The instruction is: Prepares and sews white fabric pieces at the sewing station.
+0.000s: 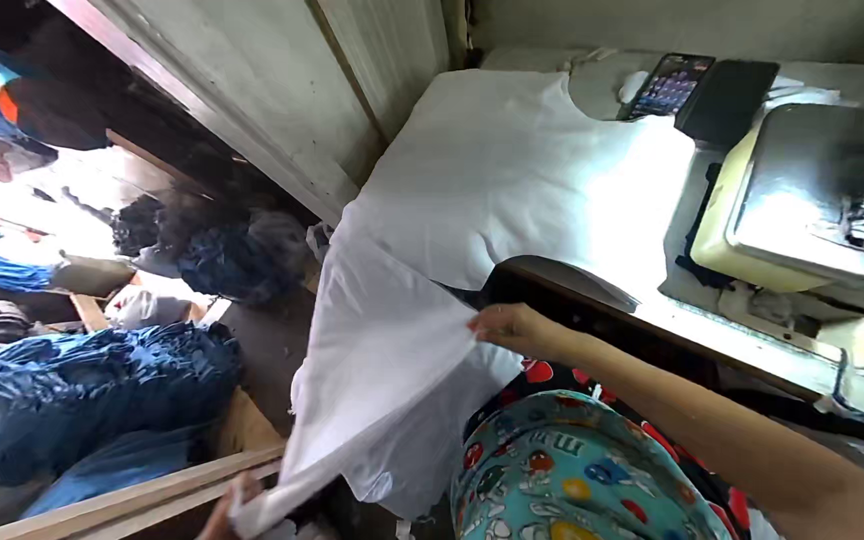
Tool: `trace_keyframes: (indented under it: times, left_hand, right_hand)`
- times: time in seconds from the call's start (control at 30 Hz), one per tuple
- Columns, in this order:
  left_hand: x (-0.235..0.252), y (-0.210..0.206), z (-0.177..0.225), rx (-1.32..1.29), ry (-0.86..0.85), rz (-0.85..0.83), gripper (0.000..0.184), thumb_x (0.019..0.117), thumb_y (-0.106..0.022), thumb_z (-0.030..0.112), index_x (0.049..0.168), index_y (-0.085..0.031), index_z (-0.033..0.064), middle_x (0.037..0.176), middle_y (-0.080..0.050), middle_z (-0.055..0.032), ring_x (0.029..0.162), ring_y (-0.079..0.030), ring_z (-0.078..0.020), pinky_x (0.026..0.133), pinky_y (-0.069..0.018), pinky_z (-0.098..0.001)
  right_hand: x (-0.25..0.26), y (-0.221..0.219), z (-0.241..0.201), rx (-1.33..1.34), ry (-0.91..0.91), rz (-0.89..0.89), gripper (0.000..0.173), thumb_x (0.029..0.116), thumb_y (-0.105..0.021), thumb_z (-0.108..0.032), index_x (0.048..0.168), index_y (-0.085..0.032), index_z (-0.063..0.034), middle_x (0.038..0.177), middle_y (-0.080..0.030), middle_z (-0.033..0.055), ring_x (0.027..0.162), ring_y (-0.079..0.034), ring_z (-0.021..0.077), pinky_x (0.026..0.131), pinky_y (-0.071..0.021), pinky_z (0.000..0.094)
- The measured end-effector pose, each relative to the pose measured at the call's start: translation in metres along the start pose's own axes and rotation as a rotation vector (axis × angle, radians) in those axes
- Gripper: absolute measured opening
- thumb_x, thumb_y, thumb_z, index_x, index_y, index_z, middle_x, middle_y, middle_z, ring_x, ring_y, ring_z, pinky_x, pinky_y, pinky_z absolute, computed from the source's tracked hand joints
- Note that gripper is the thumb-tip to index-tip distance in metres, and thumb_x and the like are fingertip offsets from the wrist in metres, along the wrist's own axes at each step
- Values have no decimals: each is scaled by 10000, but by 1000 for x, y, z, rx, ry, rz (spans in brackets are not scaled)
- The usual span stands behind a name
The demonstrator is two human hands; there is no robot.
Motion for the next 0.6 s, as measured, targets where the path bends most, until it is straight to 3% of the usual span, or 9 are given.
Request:
trace_keyframes:
  times: [0.1,0.17,0.2,0.23,0.27,0.37,0.43,0.5,0.6]
  left_hand:
    - [-23,-24,-67,205,482,-15,255,1032,-452,288,981,-678,183,868,-739,67,815,-696,-38,764,-586,-267]
    - [-15,-29,-109,519,815,-125,214,1023,-468,181,1087,-633,61,891,-721,-22,821,-694,-128,783,-586,-354]
    - [-1,-28,-123,735,913,-136,227,1029,-541,178,1144,-629,3,931,-707,-99,843,-683,-206,798,-569,-422]
    - [21,-32,-129,932,913,-123,307,1010,-619,188,1207,-636,-47,1022,-704,-195,925,-676,-306,859,-539,-507]
    - [50,-44,-127,1081,799,-129,344,992,-660,186,1215,-645,-75,1075,-694,-252,988,-669,-369,914,-517,-556]
    - [138,-136,-96,1007,289,-101,357,1032,-570,142,1262,-590,-130,1171,-655,-323,1063,-662,-427,951,-517,-580]
    - [179,-195,-96,834,267,4,464,1091,-470,285,1352,-511,-96,1184,-632,-299,990,-665,-377,839,-542,-531]
    - [213,-224,-117,824,328,80,624,1068,-494,450,1376,-496,-93,1154,-640,-314,940,-673,-399,818,-553,-550]
    - [260,-229,-156,887,387,61,590,1038,-593,385,1331,-538,-124,1174,-635,-343,1020,-657,-435,904,-532,-580]
  right_hand:
    - [-33,-17,23,-37,-39,-105,261,1025,-584,-123,1111,-726,80,1230,-689,237,1176,-663,333,1060,-499,441]
    - [-49,-24,38,-75,-107,-179,258,1029,-574,-110,1120,-721,81,1248,-678,248,1204,-647,360,1083,-479,473]
    - [-55,-26,41,-82,-162,-237,269,1042,-552,-105,1149,-708,87,1286,-659,256,1251,-617,372,1115,-447,480]
    - [-58,-27,41,-84,-202,-278,283,1054,-530,-102,1174,-696,92,1318,-640,261,1287,-591,379,1136,-422,480]
    - [-60,-27,40,-86,-215,-283,287,1056,-523,-101,1178,-695,93,1325,-636,263,1293,-587,381,1135,-420,480]
    - [-57,-28,32,-99,-173,-241,280,1056,-530,-114,1159,-708,77,1307,-649,249,1263,-609,372,1111,-444,485]
    - [-54,-31,27,-111,-118,-191,256,1040,-559,-114,1123,-722,66,1272,-670,238,1227,-633,373,1084,-470,507]
    - [-52,-36,23,-112,-88,-158,225,1021,-588,-97,1084,-732,65,1240,-686,230,1198,-649,377,1060,-487,530]
    - [-51,-44,20,-123,-86,-179,201,1011,-602,-79,1065,-732,65,1214,-691,233,1172,-657,391,1034,-498,546]
Point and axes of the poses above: each hand's wrist, its own x-axis towards the middle knuckle, its own y-axis out of the back of the hand, z = x × y, the point moved 7 cm from there along x, towards the middle knuckle
